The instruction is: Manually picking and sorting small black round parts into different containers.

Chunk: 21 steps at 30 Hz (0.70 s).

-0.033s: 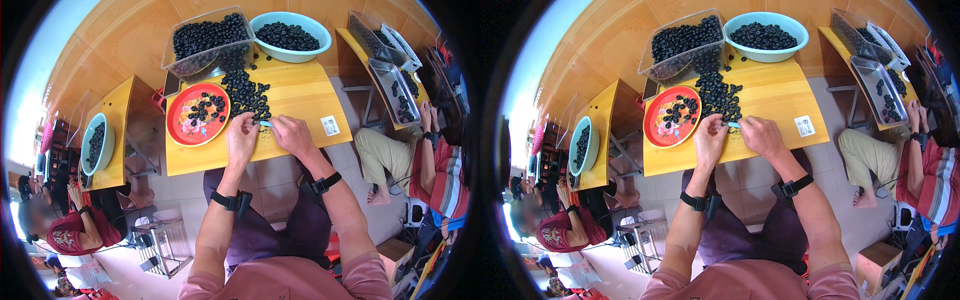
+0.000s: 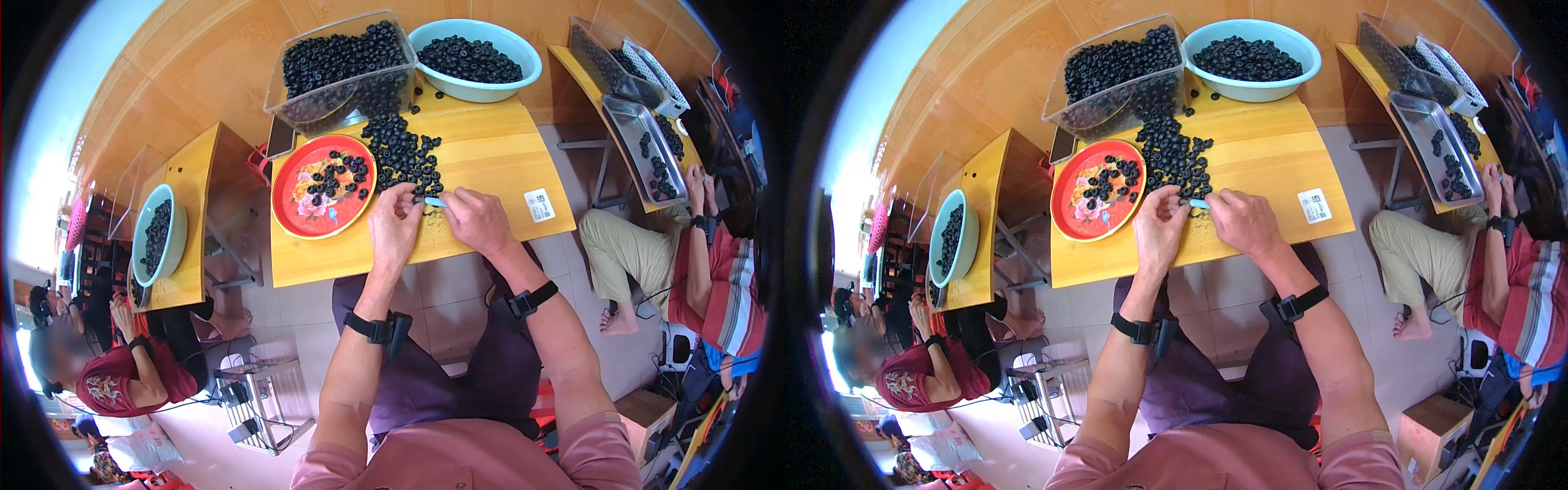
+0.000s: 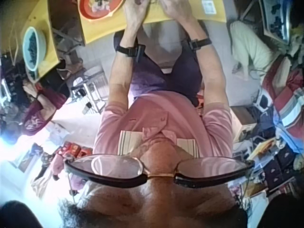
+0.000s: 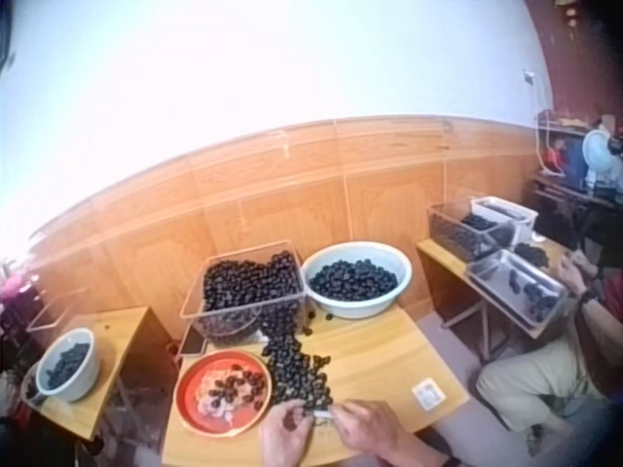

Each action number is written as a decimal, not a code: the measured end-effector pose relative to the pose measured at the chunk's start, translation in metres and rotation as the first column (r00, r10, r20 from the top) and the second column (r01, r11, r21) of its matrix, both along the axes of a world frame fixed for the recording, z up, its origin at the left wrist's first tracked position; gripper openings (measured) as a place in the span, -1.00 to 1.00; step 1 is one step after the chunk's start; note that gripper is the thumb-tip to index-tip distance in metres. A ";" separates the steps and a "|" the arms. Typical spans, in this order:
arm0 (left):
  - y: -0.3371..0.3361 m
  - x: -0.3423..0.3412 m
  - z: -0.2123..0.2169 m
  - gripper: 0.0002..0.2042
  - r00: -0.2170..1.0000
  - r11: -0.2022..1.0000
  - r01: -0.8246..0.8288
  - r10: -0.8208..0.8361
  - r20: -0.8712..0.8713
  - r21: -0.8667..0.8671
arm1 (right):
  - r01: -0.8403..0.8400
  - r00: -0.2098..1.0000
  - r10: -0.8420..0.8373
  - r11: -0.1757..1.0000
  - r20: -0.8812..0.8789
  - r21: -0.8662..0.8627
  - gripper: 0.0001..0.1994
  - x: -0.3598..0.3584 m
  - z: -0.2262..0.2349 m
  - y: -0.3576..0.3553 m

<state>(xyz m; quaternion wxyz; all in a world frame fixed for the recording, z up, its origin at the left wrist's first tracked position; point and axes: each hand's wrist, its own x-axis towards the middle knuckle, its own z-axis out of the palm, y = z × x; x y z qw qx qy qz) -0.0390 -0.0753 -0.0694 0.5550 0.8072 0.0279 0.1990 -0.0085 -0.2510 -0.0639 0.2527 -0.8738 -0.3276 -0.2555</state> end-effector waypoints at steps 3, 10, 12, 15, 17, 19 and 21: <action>0.000 0.001 0.000 -0.70 1.000 0.998 0.019 -0.020 -0.021 -0.056 | 0.007 1.000 -0.007 1.000 -0.010 0.003 -0.95 -0.001 0.001 0.000; 0.005 0.001 -0.006 -0.71 0.995 0.963 0.082 -0.095 -0.042 -0.257 | 0.010 0.999 -0.011 0.999 -0.033 -0.030 -0.94 -0.001 0.002 0.001; 0.004 0.001 -0.008 -0.72 0.993 0.949 0.090 -0.107 -0.041 -0.301 | 0.101 0.993 -0.104 0.993 -0.060 -0.055 -0.91 0.002 0.000 -0.001; 0.005 -0.003 -0.007 -0.69 0.995 0.939 0.091 -0.102 -0.015 -0.331 | 0.100 0.993 -0.105 0.992 -0.059 -0.074 -0.88 0.001 0.000 -0.001; 0.005 -0.003 -0.005 -0.73 0.996 0.924 0.073 -0.085 -0.014 -0.375 | 0.107 0.993 -0.111 0.992 -0.048 -0.070 -0.89 0.001 0.000 0.000; 0.006 -0.004 -0.006 -0.76 0.997 0.946 0.071 -0.063 0.037 -0.316 | 0.111 0.993 -0.113 0.992 -0.035 -0.065 -0.90 0.002 0.001 0.001; 0.008 -0.004 -0.007 -0.79 0.995 0.964 0.069 -0.048 0.088 -0.256 | 0.149 0.987 -0.153 0.986 -0.045 -0.069 -0.91 0.002 0.001 0.002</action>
